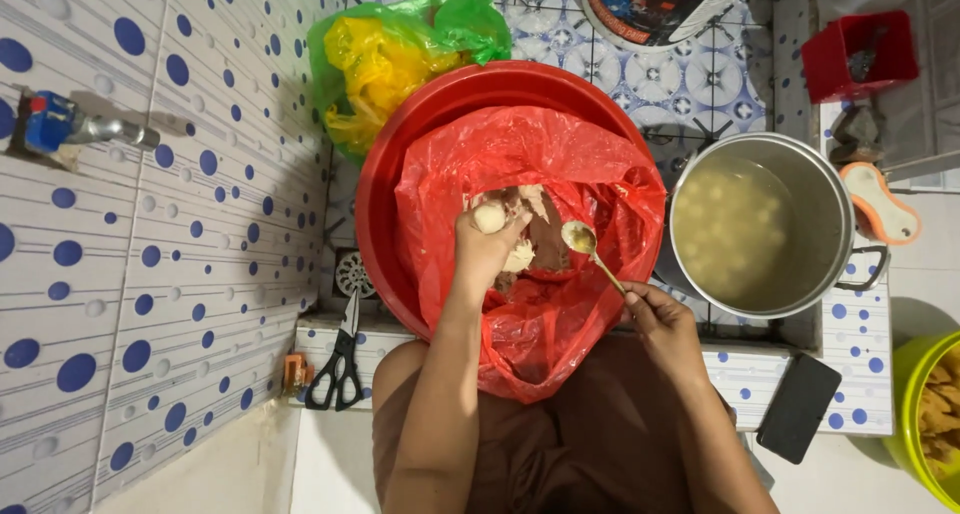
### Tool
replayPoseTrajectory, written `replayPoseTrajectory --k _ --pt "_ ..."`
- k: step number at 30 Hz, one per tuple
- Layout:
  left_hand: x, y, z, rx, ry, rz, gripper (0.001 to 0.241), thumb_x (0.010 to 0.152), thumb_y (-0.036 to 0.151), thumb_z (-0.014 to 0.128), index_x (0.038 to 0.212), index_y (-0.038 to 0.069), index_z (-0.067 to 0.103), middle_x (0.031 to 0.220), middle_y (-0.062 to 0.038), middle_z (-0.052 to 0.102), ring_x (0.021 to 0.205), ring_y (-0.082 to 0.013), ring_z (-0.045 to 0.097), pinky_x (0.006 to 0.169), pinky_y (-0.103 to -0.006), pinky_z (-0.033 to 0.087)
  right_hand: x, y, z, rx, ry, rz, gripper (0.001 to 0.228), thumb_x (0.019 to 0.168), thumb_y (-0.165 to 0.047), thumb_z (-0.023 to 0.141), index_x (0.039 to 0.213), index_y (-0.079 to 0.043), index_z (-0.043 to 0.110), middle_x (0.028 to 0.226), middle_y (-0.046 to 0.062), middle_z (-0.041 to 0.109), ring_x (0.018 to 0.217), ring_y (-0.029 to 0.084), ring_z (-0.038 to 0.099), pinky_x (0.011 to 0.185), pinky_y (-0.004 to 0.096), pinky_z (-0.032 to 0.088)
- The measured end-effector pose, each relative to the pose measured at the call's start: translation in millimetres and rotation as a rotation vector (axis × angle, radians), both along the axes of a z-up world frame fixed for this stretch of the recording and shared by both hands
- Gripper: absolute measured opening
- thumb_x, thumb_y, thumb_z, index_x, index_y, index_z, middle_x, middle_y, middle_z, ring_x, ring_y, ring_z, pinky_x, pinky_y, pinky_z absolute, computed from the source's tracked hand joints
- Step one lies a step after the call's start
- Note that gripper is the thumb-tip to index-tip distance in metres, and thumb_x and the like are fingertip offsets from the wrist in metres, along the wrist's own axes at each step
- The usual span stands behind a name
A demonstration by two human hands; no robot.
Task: A person is forming meatballs by scooping meat mixture from a red basin with a spoon and dropping them into a pot of water.
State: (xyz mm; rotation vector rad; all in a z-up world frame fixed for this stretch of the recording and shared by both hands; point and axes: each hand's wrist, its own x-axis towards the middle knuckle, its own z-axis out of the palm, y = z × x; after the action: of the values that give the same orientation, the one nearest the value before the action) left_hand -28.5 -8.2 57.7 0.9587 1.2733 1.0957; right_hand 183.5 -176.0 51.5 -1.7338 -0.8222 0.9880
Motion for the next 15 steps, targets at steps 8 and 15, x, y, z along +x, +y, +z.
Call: replayPoseTrajectory --k 8,15 --pt "-3 5 -24 0.223 -0.194 -0.181 0.025 0.089 0.036 0.076 0.087 0.012 0.073 0.067 -0.001 0.063 0.067 -0.0081 0.057 0.063 -0.0267 0.052 1 -1 1 0.046 0.069 -0.011 0.02 0.1 -0.005 0.061 0.114 -0.001 0.073 0.061 0.012 0.062 0.04 0.004 0.042 0.036 0.017 0.031" --pt "-4 2 -3 0.152 -0.122 -0.142 0.039 0.069 0.013 0.093 0.102 0.004 0.073 0.068 -0.007 0.07 0.053 -0.0105 0.066 0.053 -0.0261 0.055 -4 -1 8 0.037 0.094 -0.028 0.021 0.102 -0.004 0.058 0.116 0.002 0.072 0.062 0.013 0.061 0.041 0.005 0.041 0.035 0.016 0.031"
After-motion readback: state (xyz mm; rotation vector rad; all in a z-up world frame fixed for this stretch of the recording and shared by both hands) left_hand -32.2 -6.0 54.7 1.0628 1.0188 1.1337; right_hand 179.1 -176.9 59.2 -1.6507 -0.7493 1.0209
